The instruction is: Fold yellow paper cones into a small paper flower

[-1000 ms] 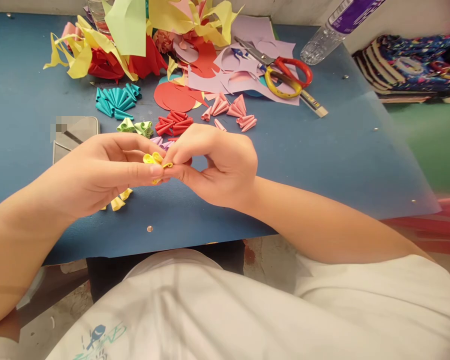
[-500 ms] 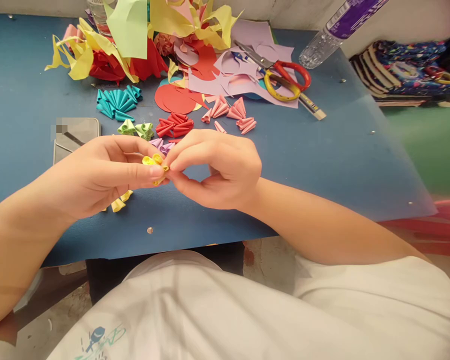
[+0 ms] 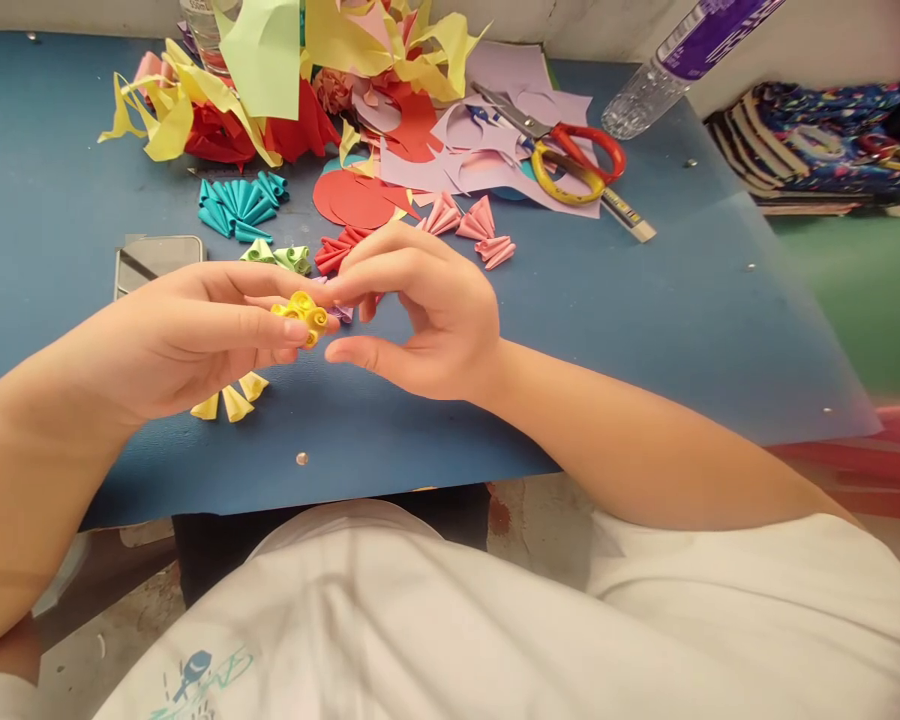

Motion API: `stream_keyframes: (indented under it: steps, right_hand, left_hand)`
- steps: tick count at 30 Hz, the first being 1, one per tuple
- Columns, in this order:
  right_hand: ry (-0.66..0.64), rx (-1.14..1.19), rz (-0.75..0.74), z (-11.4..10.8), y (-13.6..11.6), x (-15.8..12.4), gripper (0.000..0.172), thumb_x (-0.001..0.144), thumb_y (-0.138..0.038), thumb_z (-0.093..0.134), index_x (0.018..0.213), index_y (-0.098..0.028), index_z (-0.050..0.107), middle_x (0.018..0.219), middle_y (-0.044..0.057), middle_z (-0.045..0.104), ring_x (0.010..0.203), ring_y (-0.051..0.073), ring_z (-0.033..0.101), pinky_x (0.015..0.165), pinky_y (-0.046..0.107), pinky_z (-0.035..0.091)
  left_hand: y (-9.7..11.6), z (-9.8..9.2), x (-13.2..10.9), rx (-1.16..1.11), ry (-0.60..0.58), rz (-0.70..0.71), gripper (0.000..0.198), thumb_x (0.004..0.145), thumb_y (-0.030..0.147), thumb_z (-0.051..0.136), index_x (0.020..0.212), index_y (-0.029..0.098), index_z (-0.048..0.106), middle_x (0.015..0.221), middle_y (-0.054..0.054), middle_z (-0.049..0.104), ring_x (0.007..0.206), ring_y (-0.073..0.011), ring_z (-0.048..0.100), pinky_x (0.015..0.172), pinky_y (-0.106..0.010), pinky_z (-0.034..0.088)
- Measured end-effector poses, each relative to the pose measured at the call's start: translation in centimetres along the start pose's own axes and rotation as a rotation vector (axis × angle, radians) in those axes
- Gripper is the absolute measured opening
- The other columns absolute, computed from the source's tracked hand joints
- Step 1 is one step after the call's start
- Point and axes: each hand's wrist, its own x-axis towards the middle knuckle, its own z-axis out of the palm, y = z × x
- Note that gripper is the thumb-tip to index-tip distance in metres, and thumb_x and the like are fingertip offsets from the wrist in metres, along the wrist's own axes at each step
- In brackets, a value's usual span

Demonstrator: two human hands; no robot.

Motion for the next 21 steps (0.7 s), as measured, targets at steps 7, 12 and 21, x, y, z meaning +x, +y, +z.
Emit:
stream_keyframes:
  steps: [7, 12, 21]
  right_hand:
    - [-0.116, -0.097, 0.01, -0.1, 0.5, -0.4, 0.017, 0.11, -0.037, 0.061, 0.112, -0.023, 0.07, 0.108, 0.001, 0.072, 0.1, 0.014, 0.075, 0.086, 0.033, 0.069]
    - [-0.026, -0.085, -0.075, 0.1, 0.3, -0.1, 0.002, 0.104, -0.022, 0.07, 0.104, -0.022, 0.071, 0.101, 0.002, 0.079, 0.092, 0.01, 0.074, 0.083, 0.027, 0.067]
    - [0.135, -0.063, 0.083, 1.0, -1.3, -0.3, 0.021, 0.095, -0.01, 0.063, 0.108, -0.021, 0.074, 0.096, -0.002, 0.083, 0.079, 0.007, 0.074, 0.075, 0.021, 0.066]
  left_hand:
    - [-0.6, -0.8, 0.2, -0.037, 0.053, -0.07, 0.04, 0.074, 0.018, 0.101, 0.108, 0.02, 0.078, 0.089, -0.006, 0.082, 0.081, -0.0179, 0.079, 0.073, -0.024, 0.064]
    - [-0.6, -0.4, 0.2, -0.04, 0.061, -0.028, 0.028, 0.074, 0.02, 0.101, 0.091, 0.015, 0.08, 0.084, -0.005, 0.08, 0.079, -0.0161, 0.078, 0.071, -0.021, 0.062]
    - [-0.8, 0.5, 0.2, -0.056, 0.122, -0.036, 0.021, 0.078, 0.02, 0.094, 0.089, 0.013, 0.079, 0.095, -0.007, 0.081, 0.091, -0.0201, 0.079, 0.095, -0.037, 0.065]
